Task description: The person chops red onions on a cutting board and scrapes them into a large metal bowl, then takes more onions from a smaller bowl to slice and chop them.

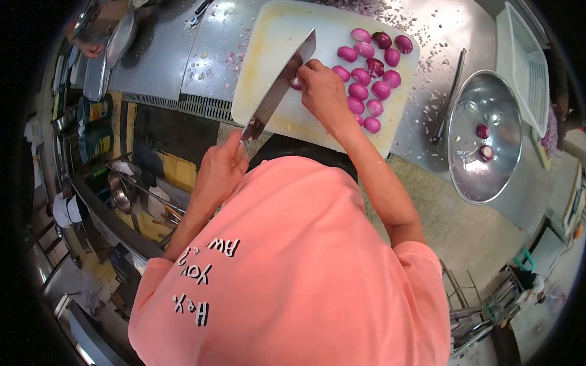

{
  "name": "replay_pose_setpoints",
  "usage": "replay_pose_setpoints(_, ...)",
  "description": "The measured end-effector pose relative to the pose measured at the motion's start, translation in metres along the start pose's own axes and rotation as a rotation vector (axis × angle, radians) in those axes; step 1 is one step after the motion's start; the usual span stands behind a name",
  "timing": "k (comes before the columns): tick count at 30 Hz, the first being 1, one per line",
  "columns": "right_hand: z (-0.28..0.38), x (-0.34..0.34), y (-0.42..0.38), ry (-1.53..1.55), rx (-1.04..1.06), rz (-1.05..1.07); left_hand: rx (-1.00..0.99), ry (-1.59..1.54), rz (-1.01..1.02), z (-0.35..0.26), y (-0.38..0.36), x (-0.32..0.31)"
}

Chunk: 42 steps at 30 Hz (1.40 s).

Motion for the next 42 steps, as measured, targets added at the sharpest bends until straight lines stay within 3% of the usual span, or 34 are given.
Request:
replay_pose_setpoints(6, -0.009, -0.004, 0.002, 0.015, 0.035, -0.035, -0.061, 0.061, -0.001, 0.024, 0.036, -0.041)
replay_pose_setpoints(11, -0.008, -0.004, -0.006, 0.082, 0.072, -0.037, -0.141, -0.093, -0.126, 0.039, 0.087, -0.051)
replay_pose_setpoints(14, -0.005, -0.019, -0.009, 0.271, 0.064, 0.043, -0.1, 0.007, -0.148, 0.044, 0.068, -0.039)
replay_pose_setpoints(16, 0.006, -0.022, -0.019, 0.045, 0.117, 0.095, -0.063, 0.014, -0.119, 0.049, 0.055, -0.038)
replay_pose_setpoints(18, 0.011, -0.026, -0.027, 0.002, 0.035, 0.128, -0.028, 0.012, -0.099, 0.05, 0.053, -0.042)
replay_pose_setpoints(21, 0.013, -0.026, -0.031, 0.062, 0.03, 0.094, -0.067, 0.011, -0.166, 0.041, 0.053, -0.043)
replay_pose_setpoints(26, 0.007, -0.028, -0.03, 0.067, 0.12, 0.036, -0.024, -0.001, -0.093, 0.012, 0.042, -0.023)
replay_pose_setpoints(30, 0.003, -0.032, -0.029, 0.046, 0.121, 0.04, -0.069, 0.114, -0.172, 0.034, 0.074, -0.061)
replay_pose_setpoints(35, 0.002, -0.029, -0.03, 0.115, 0.131, 0.008, -0.103, 0.053, -0.088, -0.002, 0.062, -0.023)
replay_pose_setpoints(39, -0.003, -0.032, -0.035, 0.126, 0.132, -0.014, -0.111, 0.13, -0.162, 0.024, 0.071, -0.064)
replay_pose_setpoints(42, -0.004, -0.031, -0.037, 0.182, 0.149, -0.057, -0.163, 0.072, -0.143, 0.017, 0.085, -0.051)
Point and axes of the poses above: each hand's wrist, its own y-axis towards the middle knuckle, its own x-axis out of the back of the hand, z = x × y, the point moved 3 cm from there along y, towards the middle knuckle, and after that the axes turned 15 degrees about -x, right-handed, at the moved point
